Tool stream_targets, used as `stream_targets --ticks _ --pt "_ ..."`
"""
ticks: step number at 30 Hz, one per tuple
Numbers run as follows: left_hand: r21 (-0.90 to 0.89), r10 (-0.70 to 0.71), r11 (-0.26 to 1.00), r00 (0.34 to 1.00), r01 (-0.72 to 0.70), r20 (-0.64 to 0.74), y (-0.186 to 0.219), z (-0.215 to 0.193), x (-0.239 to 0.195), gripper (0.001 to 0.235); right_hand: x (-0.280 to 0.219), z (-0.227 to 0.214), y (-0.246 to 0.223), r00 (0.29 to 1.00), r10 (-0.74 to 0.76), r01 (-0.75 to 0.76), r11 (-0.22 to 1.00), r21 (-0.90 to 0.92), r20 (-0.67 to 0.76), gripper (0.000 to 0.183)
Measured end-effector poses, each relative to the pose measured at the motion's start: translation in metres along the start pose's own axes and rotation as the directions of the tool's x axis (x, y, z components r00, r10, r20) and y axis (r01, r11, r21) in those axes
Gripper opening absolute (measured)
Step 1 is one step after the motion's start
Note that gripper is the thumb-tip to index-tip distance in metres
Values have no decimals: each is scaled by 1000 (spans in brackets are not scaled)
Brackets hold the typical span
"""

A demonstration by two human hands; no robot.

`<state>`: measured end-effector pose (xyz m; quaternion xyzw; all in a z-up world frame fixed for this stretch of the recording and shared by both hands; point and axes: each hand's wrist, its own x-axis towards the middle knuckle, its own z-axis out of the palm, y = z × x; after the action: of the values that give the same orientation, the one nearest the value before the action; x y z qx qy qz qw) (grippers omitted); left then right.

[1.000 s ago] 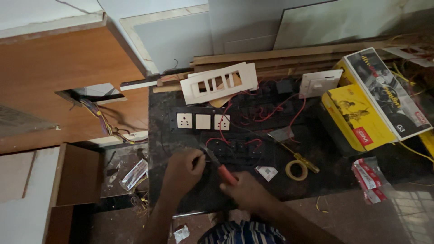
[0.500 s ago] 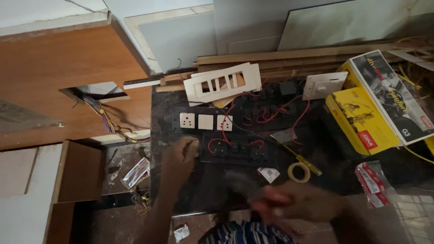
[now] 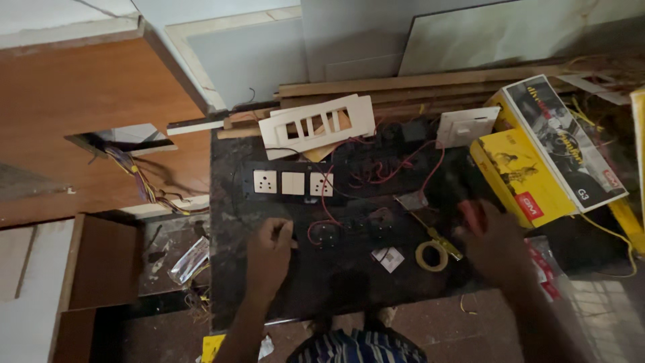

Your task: The person prepares and connects electrical wires to several switch and socket panels using a screwdriver and wire cutters.

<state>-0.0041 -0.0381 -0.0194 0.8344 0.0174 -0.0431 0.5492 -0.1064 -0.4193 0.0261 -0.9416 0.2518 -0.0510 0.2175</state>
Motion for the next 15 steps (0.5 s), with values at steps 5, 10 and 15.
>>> stream_targets --ticks 5,10,15 --pt "-11 59 998 998 -59 20 3 0 -9 22 -3 25 -9 995 24 -33 995 -94 -95 73" --pt "537 442 767 896 -352 -44 29 -20 -26 16 -6 12 -22 992 123 -124 992 36 37 54" --pt "688 677 523 735 -503 22 74 -26 -33 10 -20 -5 -22 723 549 -691 569 446 420 47"
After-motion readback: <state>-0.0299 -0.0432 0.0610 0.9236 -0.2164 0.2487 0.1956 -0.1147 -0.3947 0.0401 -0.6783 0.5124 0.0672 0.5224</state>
